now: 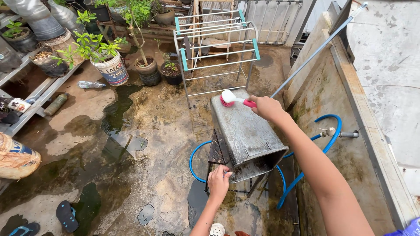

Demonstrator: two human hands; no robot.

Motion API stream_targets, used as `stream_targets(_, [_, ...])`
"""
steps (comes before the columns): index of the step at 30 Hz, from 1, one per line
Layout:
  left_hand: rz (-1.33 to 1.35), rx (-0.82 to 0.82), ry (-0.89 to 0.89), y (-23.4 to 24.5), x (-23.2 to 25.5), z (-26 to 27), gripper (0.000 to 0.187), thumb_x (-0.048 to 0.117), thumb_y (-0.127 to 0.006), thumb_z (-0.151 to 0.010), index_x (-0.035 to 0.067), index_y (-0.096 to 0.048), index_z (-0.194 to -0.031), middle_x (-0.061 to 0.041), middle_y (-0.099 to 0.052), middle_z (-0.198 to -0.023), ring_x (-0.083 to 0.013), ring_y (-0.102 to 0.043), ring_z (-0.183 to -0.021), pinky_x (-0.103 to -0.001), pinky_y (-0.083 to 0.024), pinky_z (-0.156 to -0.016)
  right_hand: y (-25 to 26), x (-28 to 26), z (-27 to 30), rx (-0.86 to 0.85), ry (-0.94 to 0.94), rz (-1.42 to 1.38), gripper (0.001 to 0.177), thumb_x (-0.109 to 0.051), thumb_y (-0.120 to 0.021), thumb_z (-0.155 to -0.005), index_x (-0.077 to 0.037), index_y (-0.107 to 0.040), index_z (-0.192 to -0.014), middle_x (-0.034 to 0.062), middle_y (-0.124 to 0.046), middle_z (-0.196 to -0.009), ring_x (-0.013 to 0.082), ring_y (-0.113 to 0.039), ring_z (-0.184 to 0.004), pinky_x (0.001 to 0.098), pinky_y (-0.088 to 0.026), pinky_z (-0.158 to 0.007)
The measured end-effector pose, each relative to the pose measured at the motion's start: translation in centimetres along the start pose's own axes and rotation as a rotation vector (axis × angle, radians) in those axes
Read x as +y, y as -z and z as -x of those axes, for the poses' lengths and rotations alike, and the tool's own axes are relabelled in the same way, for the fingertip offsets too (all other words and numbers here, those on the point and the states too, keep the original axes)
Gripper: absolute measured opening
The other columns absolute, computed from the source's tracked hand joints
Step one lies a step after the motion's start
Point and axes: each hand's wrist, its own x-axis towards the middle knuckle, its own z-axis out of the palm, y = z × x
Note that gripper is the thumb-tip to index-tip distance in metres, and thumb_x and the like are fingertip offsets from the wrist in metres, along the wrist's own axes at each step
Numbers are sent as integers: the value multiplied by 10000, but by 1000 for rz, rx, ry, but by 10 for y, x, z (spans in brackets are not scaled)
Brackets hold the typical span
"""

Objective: The recorder is scrubbing a large rectangular metal bin with a brush and detergent.

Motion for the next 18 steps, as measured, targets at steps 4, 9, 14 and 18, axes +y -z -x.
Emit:
stream_targets(4, [3,-15,13,1,1,2,196,234,-746,-879,88,-643,-960,-65,-692,-833,-279,-662,-806,-413,-468,-800,-11,38,17,88,-179,41,353,-247,-632,-961,-229,-630,-1313,177,-744,-984,388,-725,-938,513,-571,-807])
stream_targets(9, [1,2,-8,-4,-10,-3,190,235,-739,-880,89,-648,-961,-64,-700,-841,-275,-669,-799,-412,-469,-822,14,72,88,18,-90,-162,442,-305,-710,-902,-229,-621,-1329,195,-743,-981,411,-703,-940,522,-548,-816])
stream_targets(14, [-23,2,24,-2,-10,-1,202,242,-742,-879,86,-650,-967,-73,-705,-851,-292,-664,-808,-416,-471,-808,63,107,177,-212,-110,-234,451,-272,-740,-899,-224,-652,-1339,183,-744,-948,384,-699,-829,504,-535,-731])
stream_targets(18, [-37,12,44,-2,-11,-1,199,242,-739,-887,87,-653,-976,-81,-704,-841,-300,-663,-808,-419,-474,-801,69,102,188,-303,-332,-284,473,-233,-736,-924,-226,-667,-1392,232,-719,-986,447,-677,-818,542,-525,-716])
